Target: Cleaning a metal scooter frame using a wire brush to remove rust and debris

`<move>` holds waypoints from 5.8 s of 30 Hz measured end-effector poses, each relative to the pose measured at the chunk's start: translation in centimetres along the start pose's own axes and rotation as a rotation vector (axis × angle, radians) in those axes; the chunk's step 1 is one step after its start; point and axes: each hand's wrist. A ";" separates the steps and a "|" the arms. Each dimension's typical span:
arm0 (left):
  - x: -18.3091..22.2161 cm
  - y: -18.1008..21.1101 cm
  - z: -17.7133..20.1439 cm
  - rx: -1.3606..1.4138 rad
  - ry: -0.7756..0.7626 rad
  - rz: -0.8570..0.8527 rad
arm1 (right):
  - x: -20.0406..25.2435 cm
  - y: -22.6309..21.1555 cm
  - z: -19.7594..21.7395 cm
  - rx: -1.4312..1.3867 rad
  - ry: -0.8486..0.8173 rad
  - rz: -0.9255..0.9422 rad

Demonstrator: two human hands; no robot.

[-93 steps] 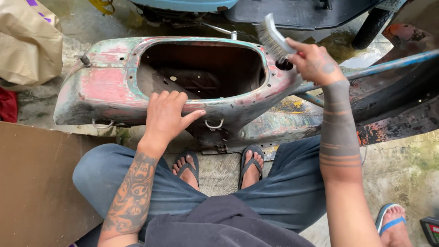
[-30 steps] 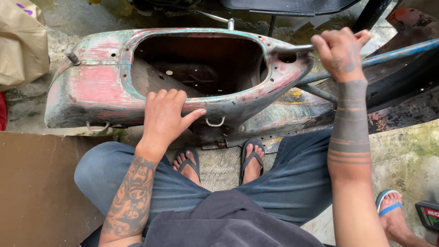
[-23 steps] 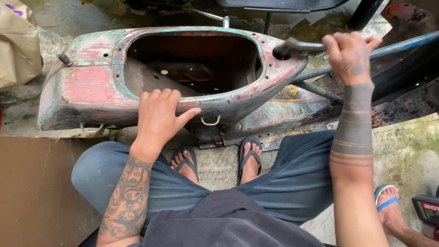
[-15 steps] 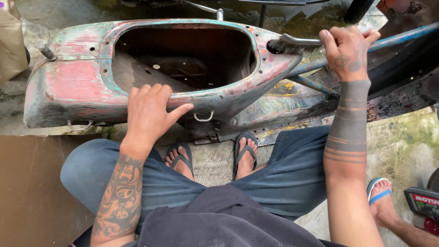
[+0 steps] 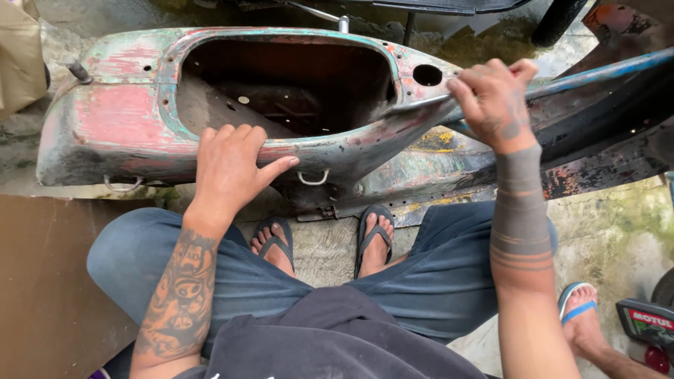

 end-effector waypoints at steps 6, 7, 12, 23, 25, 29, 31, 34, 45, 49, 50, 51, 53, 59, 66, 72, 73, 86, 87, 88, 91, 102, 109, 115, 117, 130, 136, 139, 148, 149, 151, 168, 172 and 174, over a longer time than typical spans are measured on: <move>-0.1 -0.1 0.1 0.004 0.006 0.006 | 1.9 6.8 -2.4 0.148 0.037 -0.096; -0.1 0.1 -0.1 0.017 0.002 0.010 | 2.3 8.0 -2.7 0.219 0.047 -0.105; 0.0 -0.1 -0.7 0.078 0.052 0.007 | 0.0 1.5 -1.6 0.054 0.047 0.047; 0.0 0.1 -0.4 0.012 -0.016 0.007 | -0.8 0.8 -2.3 0.002 0.129 0.049; 0.0 0.0 -0.3 0.006 0.018 0.004 | -1.3 2.5 -4.2 0.128 0.141 0.129; 0.0 0.0 0.1 0.019 0.001 0.004 | 0.5 10.5 -5.6 0.197 0.086 -0.096; -0.1 0.1 0.0 0.022 -0.003 0.000 | 1.1 12.7 -6.2 0.321 0.189 -0.087; -0.2 0.2 0.7 -0.004 -0.047 0.004 | -1.9 3.9 -5.2 0.185 0.233 0.082; -0.2 0.2 0.4 0.005 -0.052 0.024 | -5.0 2.8 -6.2 0.242 0.278 0.144; -0.1 0.3 0.4 0.026 -0.046 0.022 | -6.1 5.8 -9.8 0.310 0.345 0.150; 0.2 0.3 0.5 0.022 -0.055 0.023 | -5.6 5.5 -9.8 0.301 0.341 0.147; 0.0 0.2 0.5 0.025 -0.051 0.022 | -5.7 5.6 -9.4 0.294 0.326 0.109; -0.3 0.1 0.5 0.029 -0.040 0.021 | -6.4 3.8 -8.5 0.292 0.316 0.074; -0.2 0.2 0.6 0.007 -0.071 0.011 | -7.8 2.7 -9.3 0.254 0.291 0.151; -0.2 0.1 0.5 0.011 -0.045 -0.001 | -9.3 2.6 -10.6 0.260 0.262 0.194; -0.5 0.0 0.8 0.032 -0.038 -0.003 | -10.5 -1.2 -9.2 0.317 0.200 0.189; -0.1 0.1 0.6 0.030 -0.056 0.004 | -10.3 -3.1 -8.8 0.158 0.088 0.205; 0.1 -0.1 -0.1 0.028 -0.036 -0.004 | -9.1 3.6 -11.4 0.454 0.119 0.303; 0.1 -0.2 -0.2 0.031 -0.031 -0.007 | -8.5 6.4 -12.3 0.567 0.265 0.135; -0.1 -0.3 -0.2 0.034 -0.026 -0.010 | -7.8 9.2 -13.2 0.673 0.408 -0.039; -0.1 -0.5 -0.7 0.007 -0.034 -0.026 | -5.9 9.2 -8.4 -0.190 0.162 -0.749; -11.3 2.3 -1.5 0.243 -0.117 -0.216 | -0.5 9.8 -0.7 -0.767 0.107 -0.890; -20.7 6.2 -10.0 0.069 -0.062 -0.429 | -0.5 12.3 -3.1 -0.885 0.216 -0.925; -22.5 7.4 -13.9 0.042 -0.245 -0.413 | 0.3 10.7 -1.0 -0.857 0.160 -0.912; -22.3 7.2 -13.7 0.065 -0.241 -0.407 | 0.5 10.8 -0.7 -0.837 0.146 -0.929; -21.9 7.4 -11.9 0.260 -0.132 -0.392 | -0.2 9.5 -0.6 -0.725 0.035 -0.864; -21.9 8.3 -11.9 0.258 -0.179 -0.406 | -1.1 9.3 -1.5 -0.697 0.004 -0.840; -21.7 8.4 -12.1 0.262 -0.177 -0.415 | -1.2 9.3 -2.0 -0.664 0.022 -0.802; -22.8 8.9 -13.1 0.275 -0.211 -0.432 | -1.2 8.4 -1.4 -0.654 0.035 -0.783; -22.7 9.1 -12.8 0.279 -0.207 -0.432 | -1.1 8.4 -1.5 -0.649 0.035 -0.781; -22.4 9.2 -12.3 0.282 -0.214 -0.431 | -1.1 8.5 -1.7 -0.659 0.039 -0.785; -21.8 9.6 -12.6 0.301 -0.217 -0.430 | -0.6 8.1 -1.1 -0.550 0.022 -0.758; -22.2 9.6 -13.4 0.298 -0.195 -0.443 | -0.8 8.0 -0.8 -0.560 -0.002 -0.758; -22.2 9.6 -13.5 0.310 -0.184 -0.447 | -0.8 8.4 -1.1 -0.549 0.008 -0.757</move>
Point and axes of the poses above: each hand's wrist, its own x-axis away from the middle knuckle, its own z-axis out of the back of the hand, y = z × x, and after that the axes turned 6 degrees about y, right-handed
